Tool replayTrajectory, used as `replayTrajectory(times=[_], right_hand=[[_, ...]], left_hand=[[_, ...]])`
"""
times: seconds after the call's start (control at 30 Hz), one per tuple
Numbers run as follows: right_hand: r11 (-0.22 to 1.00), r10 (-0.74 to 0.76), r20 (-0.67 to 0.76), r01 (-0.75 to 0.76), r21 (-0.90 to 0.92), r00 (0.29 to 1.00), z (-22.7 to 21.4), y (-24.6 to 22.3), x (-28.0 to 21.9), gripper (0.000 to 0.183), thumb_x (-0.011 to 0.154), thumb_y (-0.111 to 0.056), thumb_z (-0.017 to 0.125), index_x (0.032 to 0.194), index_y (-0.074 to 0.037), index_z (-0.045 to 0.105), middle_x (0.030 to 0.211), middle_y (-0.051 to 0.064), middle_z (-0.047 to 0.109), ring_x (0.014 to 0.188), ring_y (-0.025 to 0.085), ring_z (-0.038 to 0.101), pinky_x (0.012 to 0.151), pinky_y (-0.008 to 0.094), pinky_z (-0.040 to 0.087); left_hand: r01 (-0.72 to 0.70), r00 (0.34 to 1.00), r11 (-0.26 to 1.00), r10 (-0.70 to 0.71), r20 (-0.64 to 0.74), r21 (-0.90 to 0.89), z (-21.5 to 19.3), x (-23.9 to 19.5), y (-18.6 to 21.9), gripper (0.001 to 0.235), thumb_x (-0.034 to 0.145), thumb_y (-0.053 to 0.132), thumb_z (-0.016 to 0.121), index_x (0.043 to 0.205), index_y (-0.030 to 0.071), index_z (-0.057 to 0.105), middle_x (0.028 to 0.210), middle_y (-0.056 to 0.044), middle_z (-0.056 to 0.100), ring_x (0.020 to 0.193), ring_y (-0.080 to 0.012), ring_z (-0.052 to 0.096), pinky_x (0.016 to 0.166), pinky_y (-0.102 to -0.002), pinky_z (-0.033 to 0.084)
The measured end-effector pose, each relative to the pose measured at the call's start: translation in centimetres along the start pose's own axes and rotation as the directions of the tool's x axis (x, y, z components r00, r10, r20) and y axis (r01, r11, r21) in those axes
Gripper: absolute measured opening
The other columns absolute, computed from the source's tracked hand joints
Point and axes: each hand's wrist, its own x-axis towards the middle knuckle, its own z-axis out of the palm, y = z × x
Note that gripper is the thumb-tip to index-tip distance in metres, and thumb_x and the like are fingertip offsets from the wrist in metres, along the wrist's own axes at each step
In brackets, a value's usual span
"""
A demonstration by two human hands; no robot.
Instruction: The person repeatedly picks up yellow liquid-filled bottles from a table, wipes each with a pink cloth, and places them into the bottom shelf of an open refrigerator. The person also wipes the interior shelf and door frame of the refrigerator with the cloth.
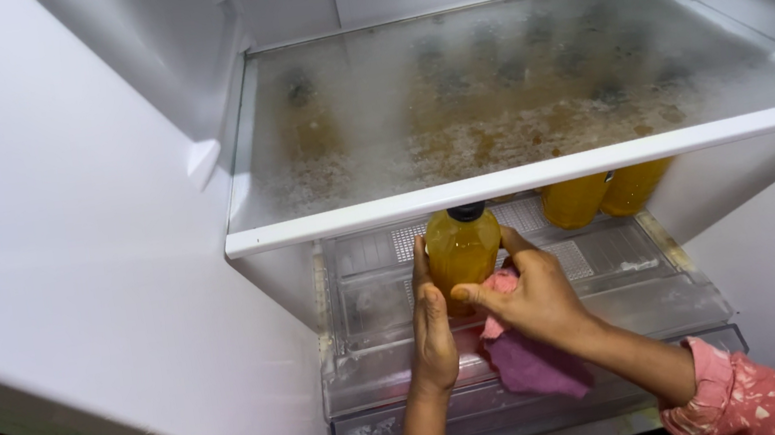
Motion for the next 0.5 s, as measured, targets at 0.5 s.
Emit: replayTrajectory(times=[0.5], right_hand=[[0.95, -0.205, -0.404, 0.082, -0.301, 0.892, -2.7, 5.2, 2.7, 0.069, 0.076, -0.025, 0.089, 0.128, 0.003, 0.052, 0.114, 0.021, 0.058, 0.084, 0.029, 0.065, 0.072, 0.041, 0.056]], left_hand=[[0.06, 0.997, 0.931, -0.039, -0.066, 0.36, 0.5, -0.3, 0.1, 0.083, 0.105, 0.056, 0.035, 0.163, 0.001, 0.012, 0.171, -0.023, 0.017, 0.16, -0.0357, 0.014, 0.127, -0.046, 0.016]])
